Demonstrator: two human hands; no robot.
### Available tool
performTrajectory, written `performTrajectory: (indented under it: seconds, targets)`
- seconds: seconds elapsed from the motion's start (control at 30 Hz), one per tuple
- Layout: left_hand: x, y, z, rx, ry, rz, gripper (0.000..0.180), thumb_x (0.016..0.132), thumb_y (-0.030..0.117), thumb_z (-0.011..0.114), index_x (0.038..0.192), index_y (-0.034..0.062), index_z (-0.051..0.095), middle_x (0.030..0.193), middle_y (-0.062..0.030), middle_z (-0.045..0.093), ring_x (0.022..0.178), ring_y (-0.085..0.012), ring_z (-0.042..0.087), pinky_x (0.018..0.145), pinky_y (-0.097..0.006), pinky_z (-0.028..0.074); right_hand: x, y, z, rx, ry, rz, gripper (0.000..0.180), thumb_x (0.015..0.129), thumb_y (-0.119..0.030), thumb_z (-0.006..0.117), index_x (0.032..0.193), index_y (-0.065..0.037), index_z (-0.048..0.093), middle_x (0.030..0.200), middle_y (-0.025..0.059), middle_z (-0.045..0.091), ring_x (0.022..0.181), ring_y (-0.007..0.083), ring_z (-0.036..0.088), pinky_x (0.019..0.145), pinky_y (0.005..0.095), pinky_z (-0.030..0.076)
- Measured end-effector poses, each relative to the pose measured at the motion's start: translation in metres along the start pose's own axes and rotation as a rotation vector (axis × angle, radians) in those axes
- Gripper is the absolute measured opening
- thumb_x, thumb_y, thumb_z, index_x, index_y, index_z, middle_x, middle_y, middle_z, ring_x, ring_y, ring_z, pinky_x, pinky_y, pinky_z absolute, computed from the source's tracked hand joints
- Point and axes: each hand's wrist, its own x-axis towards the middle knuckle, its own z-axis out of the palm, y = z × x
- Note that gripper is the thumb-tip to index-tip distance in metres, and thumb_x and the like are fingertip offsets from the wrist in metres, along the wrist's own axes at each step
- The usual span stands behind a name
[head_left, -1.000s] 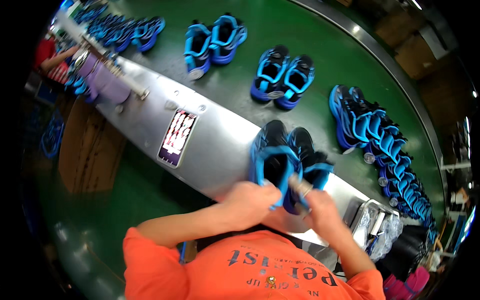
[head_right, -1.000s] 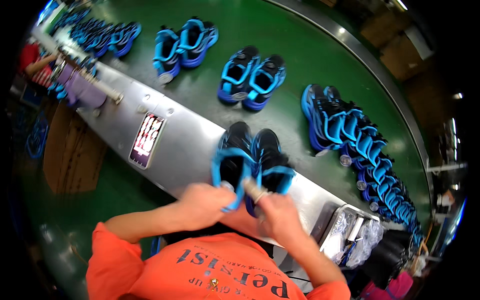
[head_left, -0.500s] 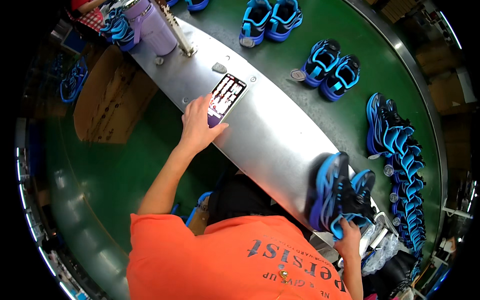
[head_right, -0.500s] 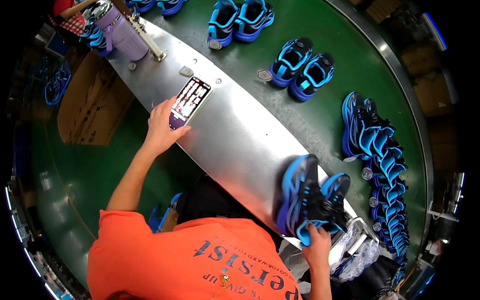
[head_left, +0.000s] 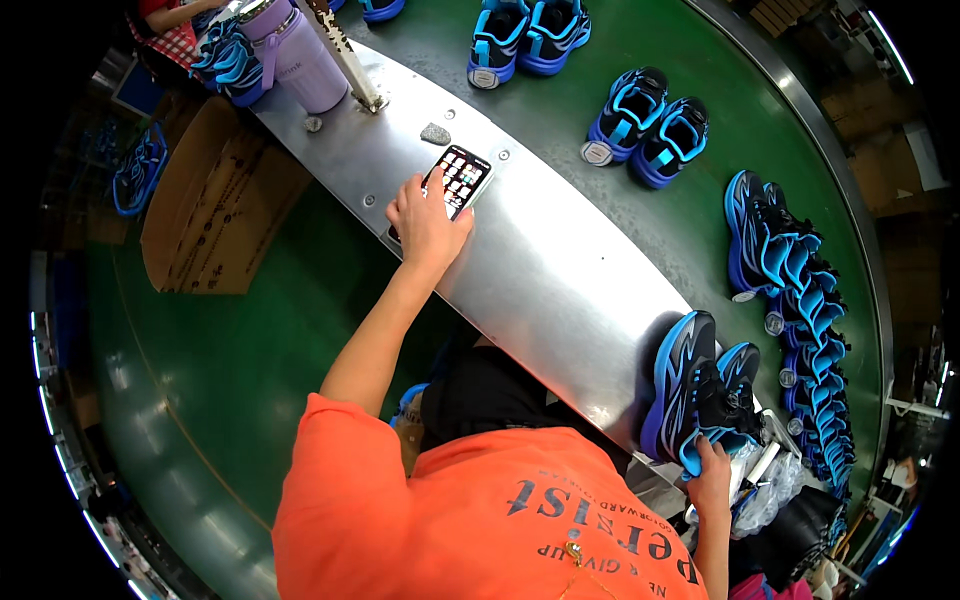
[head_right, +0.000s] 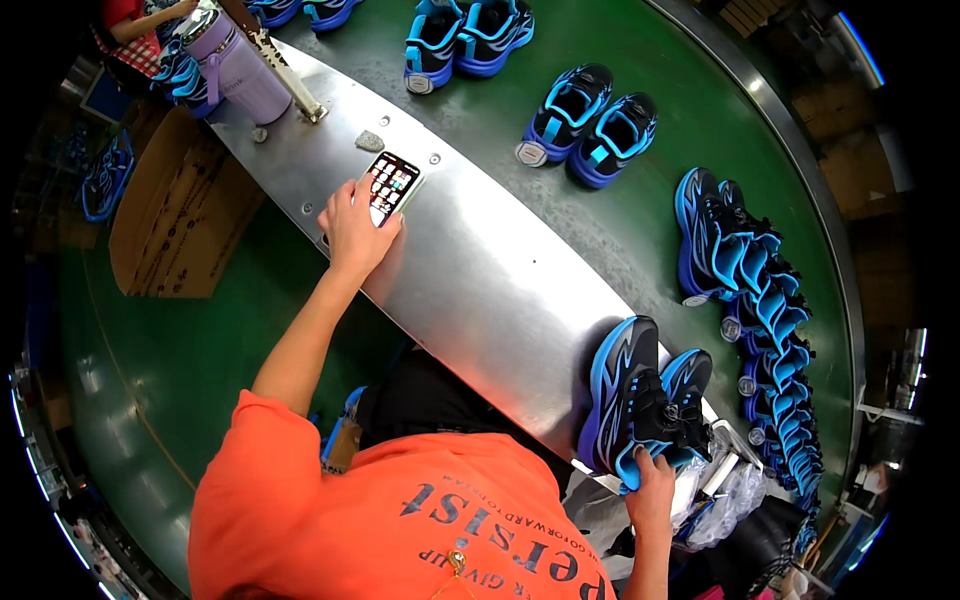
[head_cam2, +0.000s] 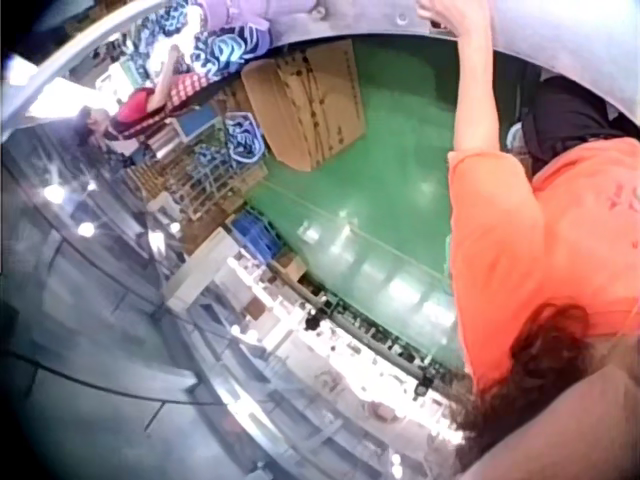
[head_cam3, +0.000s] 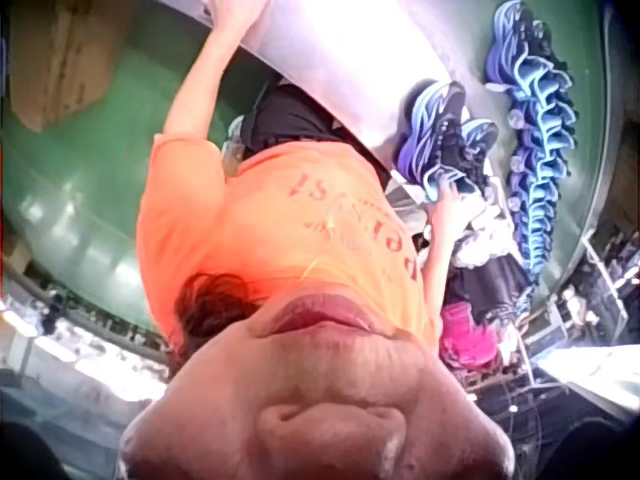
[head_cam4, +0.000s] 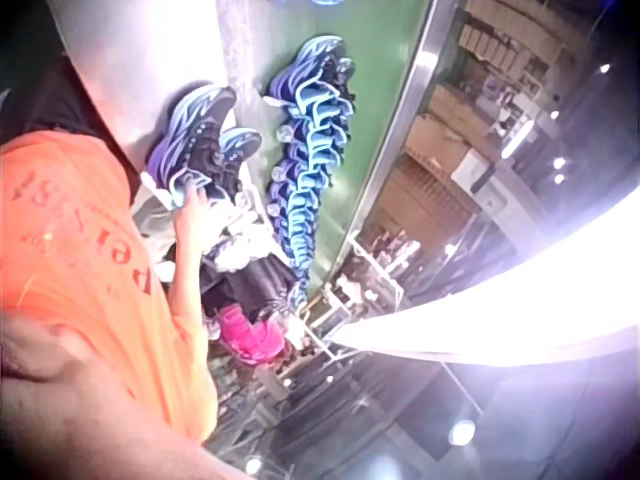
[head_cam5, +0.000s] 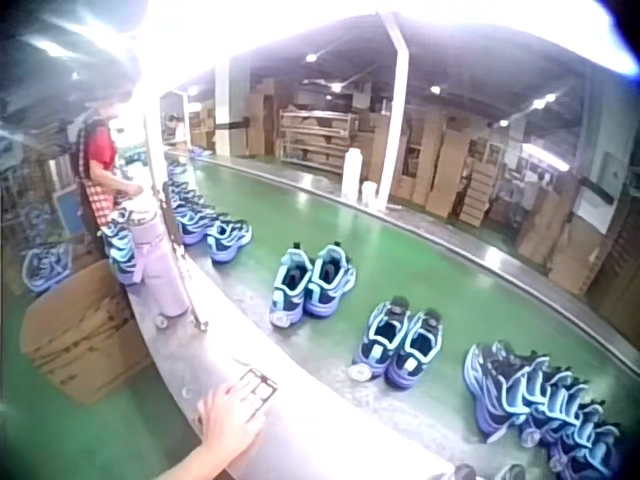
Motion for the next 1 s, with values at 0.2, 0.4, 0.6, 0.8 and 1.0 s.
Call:
performTrajectory:
  seconds: [0.2, 0.4, 0.6, 0.8, 1.0]
  targets:
    - [0.002, 0.011, -0.002, 0.007, 0.072, 0.001, 0.07, 0.073, 0.027, 0.077, 0.134, 0.0055, 0.051, 0.127, -0.0192, 0.051, 0.121, -0.0359, 0.045, 0.102, -0.05, 0.032, 0.001, 0.008, 0.003, 0.004, 0.022, -0.01, 0.045, 0.067, 0.005, 0.063, 0.111, -0.005, 0.064, 0.087, 0.0213, 0.058, 0.083, 0.0449, 0.054, 0.073, 0.0498, 0.043]
    - [-0.004, 0.001, -0.021, -0.196, 0.104, 0.071, 0.069, 0.072, 0.024, 0.078, 0.132, 0.0053, 0.049, 0.117, -0.018, 0.057, 0.11, -0.0374, 0.051, 0.098, -0.049, 0.039, -0.001, 0.008, 0.002, 0.042, 0.042, -0.004, 0.039, 0.069, 0.004, 0.062, 0.107, -0.005, 0.064, 0.087, 0.0214, 0.058, 0.084, 0.0454, 0.054, 0.074, 0.05, 0.043]
    - [0.066, -0.059, -0.05, -1.612, -0.513, -0.412, 0.051, 0.099, 0.034, 0.041, 0.13, -0.0041, 0.054, 0.113, -0.0193, 0.067, 0.099, -0.03, 0.067, 0.093, -0.041, 0.053, -0.008, 0.018, 0.004, 0.054, 0.053, 0.003, 0.037, 0.067, 0.002, 0.063, 0.103, -0.005, 0.063, 0.089, 0.0214, 0.058, 0.086, 0.0461, 0.054, 0.076, 0.05, 0.042]
    - [0.115, -0.117, -0.04, -1.543, -0.751, -0.483, 0.049, 0.102, 0.033, 0.041, 0.13, -0.0053, 0.055, 0.119, -0.0196, 0.066, 0.105, -0.0301, 0.067, 0.093, -0.04, 0.054, -0.015, 0.022, 0.007, 0.044, 0.077, 0.01, 0.039, 0.065, 0.004, 0.063, 0.103, -0.005, 0.064, 0.089, 0.0207, 0.059, 0.087, 0.0454, 0.054, 0.076, 0.0495, 0.043]
    - [0.154, -0.123, -0.043, -0.788, -0.639, -0.433, 0.035, 0.098, 0.03, 0.056, 0.109, -0.0016, 0.065, 0.107, -0.0127, 0.069, 0.091, -0.0239, 0.067, 0.081, -0.037, 0.053, -0.015, 0.031, 0.004, 0.021, 0.045, 0.054, 0.041, 0.061, 0.001, 0.067, 0.102, -0.008, 0.066, 0.088, 0.0191, 0.059, 0.087, 0.0438, 0.055, 0.075, 0.0493, 0.044]
